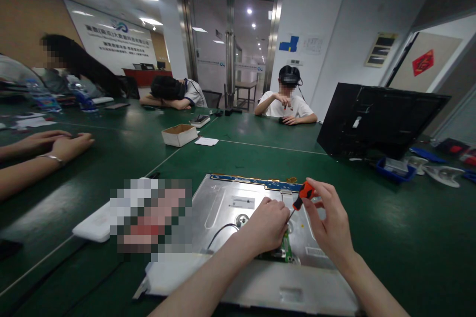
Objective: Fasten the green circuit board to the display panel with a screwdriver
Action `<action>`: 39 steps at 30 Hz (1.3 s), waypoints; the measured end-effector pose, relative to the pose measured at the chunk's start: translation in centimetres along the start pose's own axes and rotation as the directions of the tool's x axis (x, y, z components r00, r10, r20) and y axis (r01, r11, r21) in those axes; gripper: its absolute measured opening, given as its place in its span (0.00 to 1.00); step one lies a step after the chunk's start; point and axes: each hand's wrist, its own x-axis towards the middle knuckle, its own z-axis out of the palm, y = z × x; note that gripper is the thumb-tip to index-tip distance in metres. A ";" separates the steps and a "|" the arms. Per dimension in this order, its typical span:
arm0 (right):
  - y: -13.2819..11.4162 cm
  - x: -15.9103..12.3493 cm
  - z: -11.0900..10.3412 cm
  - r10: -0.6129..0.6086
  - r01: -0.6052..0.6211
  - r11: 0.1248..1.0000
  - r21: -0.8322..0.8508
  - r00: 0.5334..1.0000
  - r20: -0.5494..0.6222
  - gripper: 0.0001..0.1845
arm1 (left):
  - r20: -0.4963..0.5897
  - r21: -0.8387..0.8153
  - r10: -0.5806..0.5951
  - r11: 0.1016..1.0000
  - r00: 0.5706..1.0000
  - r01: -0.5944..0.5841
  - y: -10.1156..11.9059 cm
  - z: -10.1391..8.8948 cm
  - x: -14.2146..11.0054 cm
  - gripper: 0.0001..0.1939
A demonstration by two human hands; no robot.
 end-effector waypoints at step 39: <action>0.7 -1.2 0.8 0.084 -0.081 0.995 0.057 0.995 -0.060 0.19 | -0.012 0.034 0.009 0.999 1.000 -0.009 0.0 0.2 -0.1 0.06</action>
